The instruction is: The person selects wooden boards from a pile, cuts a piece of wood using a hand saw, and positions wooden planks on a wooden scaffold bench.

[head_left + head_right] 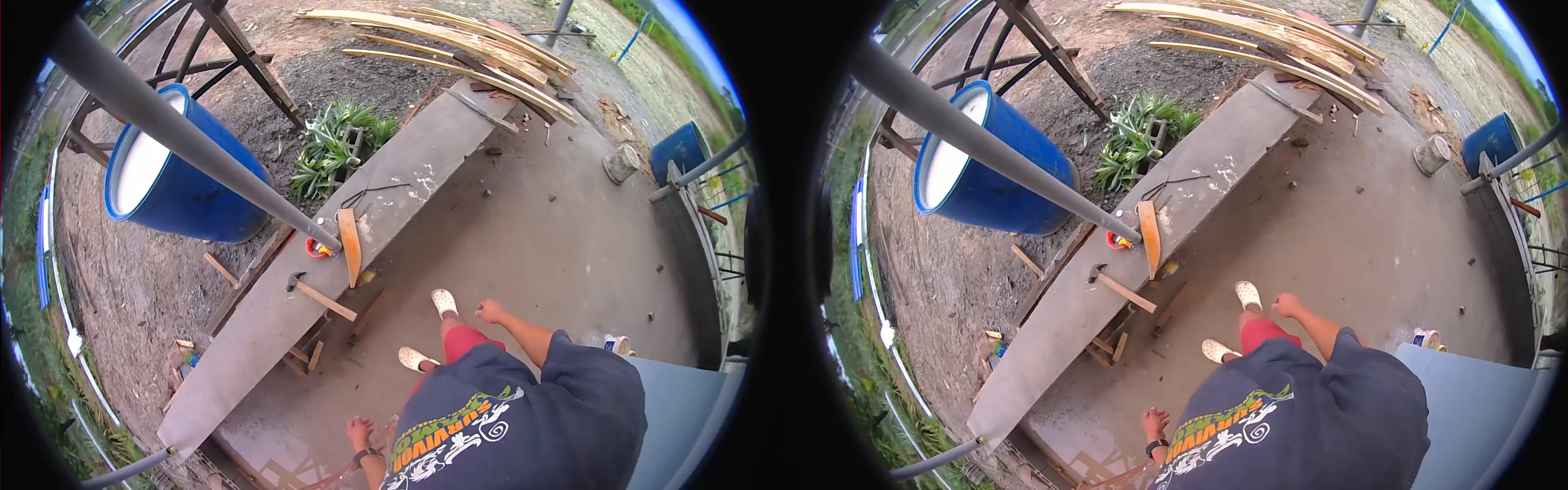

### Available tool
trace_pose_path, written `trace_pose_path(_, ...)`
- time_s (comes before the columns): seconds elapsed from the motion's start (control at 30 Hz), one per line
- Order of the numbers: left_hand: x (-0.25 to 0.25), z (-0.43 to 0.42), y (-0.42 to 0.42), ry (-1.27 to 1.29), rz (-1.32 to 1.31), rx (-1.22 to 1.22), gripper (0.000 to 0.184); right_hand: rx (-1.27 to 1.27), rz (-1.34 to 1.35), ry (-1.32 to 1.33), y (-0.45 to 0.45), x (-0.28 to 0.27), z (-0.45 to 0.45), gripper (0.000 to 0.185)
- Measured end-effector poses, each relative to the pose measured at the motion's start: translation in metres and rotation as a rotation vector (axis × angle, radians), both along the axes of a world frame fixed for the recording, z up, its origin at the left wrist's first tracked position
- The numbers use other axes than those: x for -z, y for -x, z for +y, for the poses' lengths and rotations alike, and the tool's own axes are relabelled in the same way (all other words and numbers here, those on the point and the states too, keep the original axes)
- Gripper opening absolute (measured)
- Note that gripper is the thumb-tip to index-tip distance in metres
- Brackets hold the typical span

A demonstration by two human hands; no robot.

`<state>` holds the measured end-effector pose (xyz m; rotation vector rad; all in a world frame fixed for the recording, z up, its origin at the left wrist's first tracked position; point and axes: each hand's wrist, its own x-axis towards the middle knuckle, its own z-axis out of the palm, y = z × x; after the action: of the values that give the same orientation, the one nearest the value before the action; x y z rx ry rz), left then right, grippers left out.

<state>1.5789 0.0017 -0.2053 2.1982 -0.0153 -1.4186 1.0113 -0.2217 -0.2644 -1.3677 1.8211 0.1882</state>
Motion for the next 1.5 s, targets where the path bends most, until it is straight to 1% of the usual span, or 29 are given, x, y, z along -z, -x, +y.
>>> trace_pose_path(0.03, -0.007, -0.023, -0.003, -0.001, -0.008, 0.032, 0.027, 0.063, 0.039, 0.019, 0.033, 0.006, 0.008, 0.036)
trace_pose_path(0.1, -0.019, -0.081, 0.003, 0.124, -0.034, -0.032, 0.027, 0.184, 0.124, 0.053, 0.095, 0.03, 0.021, 0.034)
trace_pose_path(0.13, -0.022, -0.109, 0.011, 0.133, -0.038, 0.01, 0.027, 0.226, 0.118, 0.057, 0.113, 0.033, 0.023, 0.034)
trace_pose_path(0.2, -0.025, -0.161, 0.04, 0.011, -0.093, 0.124, 0.028, 0.499, 0.083, 0.043, 0.152, 0.039, 0.027, 0.033)
trace_pose_path(0.23, -0.024, -0.183, 0.057, 0.01, -0.098, 0.158, 0.028, 0.533, 0.078, 0.038, 0.165, 0.052, 0.032, 0.033)
trace_pose_path(0.3, -0.019, -0.227, 0.106, -0.046, -0.074, 0.245, 0.03, 0.666, -0.106, 0.027, 0.189, 0.066, 0.034, 0.032)
trace_pose_path(0.33, -0.016, -0.244, 0.134, -0.055, -0.078, 0.256, 0.03, 0.624, -0.132, 0.005, 0.202, 0.066, 0.035, 0.032)
trace_pose_path(0.4, -0.009, -0.291, 0.201, -0.064, 0.003, 0.384, 0.032, 0.59, -0.153, -0.008, 0.234, 0.046, 0.02, 0.033)
trace_pose_path(0.43, -0.008, -0.312, 0.235, -0.026, 0.059, 0.439, 0.033, 0.551, -0.139, -0.102, 0.251, 0.032, 0.01, 0.034)
trace_pose_path(0.47, -0.009, -0.334, 0.27, -0.023, 0.06, 0.44, 0.033, 0.508, -0.128, -0.199, 0.269, 0.022, 0.0, 0.035)
trace_pose_path(0.5, -0.01, -0.356, 0.307, 0.021, 0.129, 0.476, 0.034, 0.507, -0.126, -0.197, 0.29, 0.027, -0.012, 0.035)
trace_pose_path(0.53, -0.013, -0.37, 0.34, 0.061, 0.199, 0.505, 0.034, 0.43, -0.064, -0.113, 0.311, 0.037, -0.024, 0.037)
trace_pose_path(0.57, -0.016, -0.383, 0.369, 0.057, 0.203, 0.495, 0.034, 0.351, -0.004, -0.031, 0.333, 0.046, -0.032, 0.038)
trace_pose_path(0.6, -0.02, -0.399, 0.395, 0.034, 0.221, 0.526, 0.033, 0.342, 0.0, -0.031, 0.355, 0.038, -0.052, 0.038)
trace_pose_path(0.67, -0.02, -0.429, 0.437, 0.019, 0.248, 0.55, 0.031, 0.513, -0.024, 0.015, 0.396, 0.01, -0.12, 0.039)
trace_pose_path(0.73, -0.016, -0.457, 0.467, -0.115, 0.193, 0.695, 0.032, 0.673, -0.062, 0.13, 0.434, -0.009, -0.178, 0.04)
trace_pose_path(0.8, 0.008, -0.49, 0.493, -0.133, 0.182, 0.701, 0.032, 0.669, -0.041, 0.236, 0.471, -0.015, -0.233, 0.044)
trace_pose_path(0.87, 0.04, -0.525, 0.516, -0.167, 0.139, 0.743, 0.033, 0.695, -0.014, 0.206, 0.498, -0.042, -0.288, 0.049)
trace_pose_path(0.93, 0.059, -0.569, 0.556, -0.107, 0.138, 0.683, 0.031, 0.717, -0.052, 0.344, 0.526, -0.058, -0.325, 0.049)
trace_pose_path(1.0, 0.078, -0.621, 0.607, -0.186, 0.195, 0.571, 0.028, 0.665, 0.03, 0.397, 0.568, -0.062, -0.351, 0.049)
trace_pose_path(1.07, 0.098, -0.679, 0.659, -0.209, 0.205, 0.726, 0.027, 0.714, -0.005, 0.428, 0.614, -0.076, -0.383, 0.049)
trace_pose_path(1.1, 0.095, -0.704, 0.692, -0.129, 0.181, 0.769, 0.027, 0.718, -0.007, 0.414, 0.636, -0.079, -0.398, 0.049)
trace_pose_path(1.13, 0.089, -0.731, 0.731, -0.041, 0.154, 0.815, 0.027, 0.729, 0.052, 0.465, 0.663, -0.082, -0.413, 0.048)
trace_pose_path(1.17, 0.078, -0.761, 0.769, 0.004, 0.164, 0.921, 0.03, 0.739, 0.112, 0.52, 0.688, -0.084, -0.425, 0.047)
trace_pose_path(1.2, 0.065, -0.787, 0.807, 0.05, 0.173, 1.019, 0.034, 0.737, 0.107, 0.521, 0.712, -0.085, -0.434, 0.047)
trace_pose_path(1.3, 0.035, -0.85, 0.924, 0.112, 0.284, 1.072, 0.04, 0.709, 0.131, 0.565, 0.792, -0.077, -0.49, 0.046)
trace_pose_path(1.37, 0.029, -0.877, 0.998, 0.14, 0.364, 1.066, 0.042, 0.681, 0.197, 0.615, 0.838, -0.059, -0.519, 0.048)
trace_pose_path(1.4, 0.031, -0.882, 1.032, 0.151, 0.392, 1.053, 0.043, 0.632, 0.171, 0.613, 0.86, -0.049, -0.534, 0.048)
trace_pose_path(1.5, 0.053, -0.894, 1.132, 0.099, 0.448, 1.053, 0.055, 0.485, 0.146, 0.564, 0.915, -0.004, -0.581, 0.055)
